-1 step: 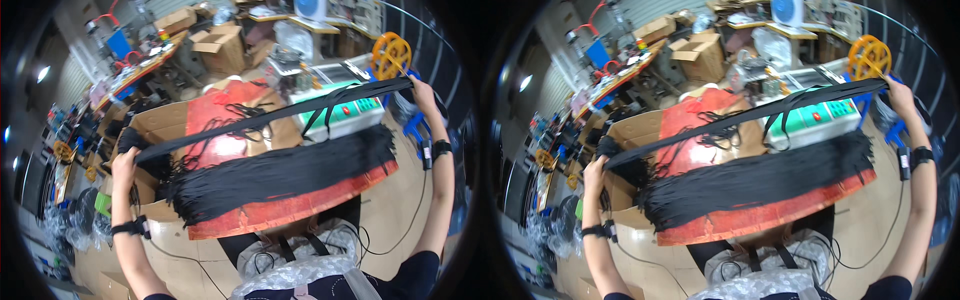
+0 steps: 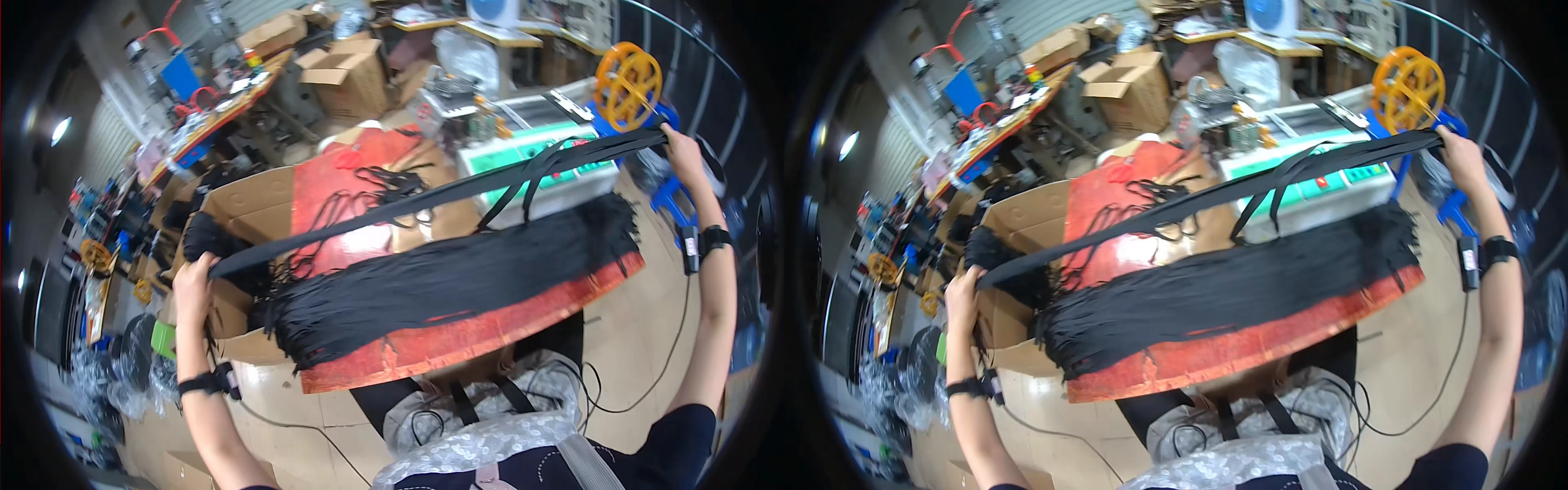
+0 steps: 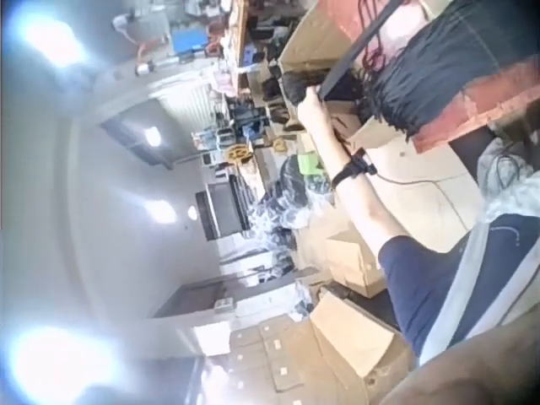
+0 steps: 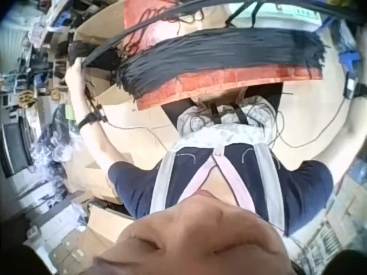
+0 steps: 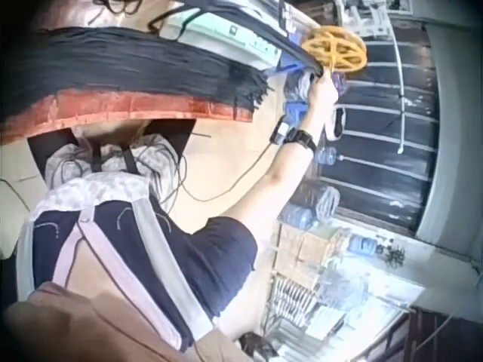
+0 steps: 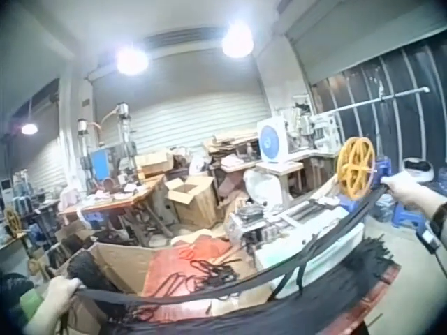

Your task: Using a computerized tape cutting machine to cut and organize black leather or webbing straps in a workshop.

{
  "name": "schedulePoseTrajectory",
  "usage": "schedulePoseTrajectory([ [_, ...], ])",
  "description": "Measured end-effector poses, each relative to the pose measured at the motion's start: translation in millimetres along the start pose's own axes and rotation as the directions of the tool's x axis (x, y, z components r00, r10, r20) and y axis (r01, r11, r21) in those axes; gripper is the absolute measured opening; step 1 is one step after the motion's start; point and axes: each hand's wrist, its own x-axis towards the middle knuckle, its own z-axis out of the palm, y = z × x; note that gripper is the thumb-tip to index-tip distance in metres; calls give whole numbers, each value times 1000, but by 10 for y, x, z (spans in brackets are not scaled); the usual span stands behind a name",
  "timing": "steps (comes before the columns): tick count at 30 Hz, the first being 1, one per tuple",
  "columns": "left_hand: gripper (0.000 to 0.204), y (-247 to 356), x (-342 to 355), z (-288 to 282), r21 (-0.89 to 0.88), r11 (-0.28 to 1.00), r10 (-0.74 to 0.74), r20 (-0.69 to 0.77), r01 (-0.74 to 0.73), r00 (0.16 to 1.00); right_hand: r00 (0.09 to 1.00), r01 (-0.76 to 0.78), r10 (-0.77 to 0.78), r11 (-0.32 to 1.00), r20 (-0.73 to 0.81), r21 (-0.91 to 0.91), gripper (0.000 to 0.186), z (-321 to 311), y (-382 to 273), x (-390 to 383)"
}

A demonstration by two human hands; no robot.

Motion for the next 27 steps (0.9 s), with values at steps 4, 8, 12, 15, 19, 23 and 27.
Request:
schedulePoseTrajectory([
  [4,18,230,-307,200,27,992,123,-9,-123,992,996,30,-37,996,86,82,23,461,105,-553],
  [8,11,572,-644,825,-50,974,226,200,-220,954,958,60,-66,998,279,29,15,885,291,-1064],
  [12,16,610,-1061,1326,-7,987,149,384,-158,911,916,96,-97,995,390,24,10,1253,76,-1170],
  [15,39,597,-996,1407,-31,999,29,513,-15,858,880,100,-103,995,463,32,8,1321,-52,-1189],
  [19,64,1172,-232,627,-78,997,39,707,24,706,860,82,-93,996,501,45,10,1294,-59,-1118],
  [23,31,3284,369,225,-793,579,560,216,-191,800,870,64,-77,997,486,43,9,1310,24,-1120],
  [27,31,4350,-72,788,-835,324,784,-26,-444,620,869,108,-132,991,478,77,10,1330,-119,-977],
])
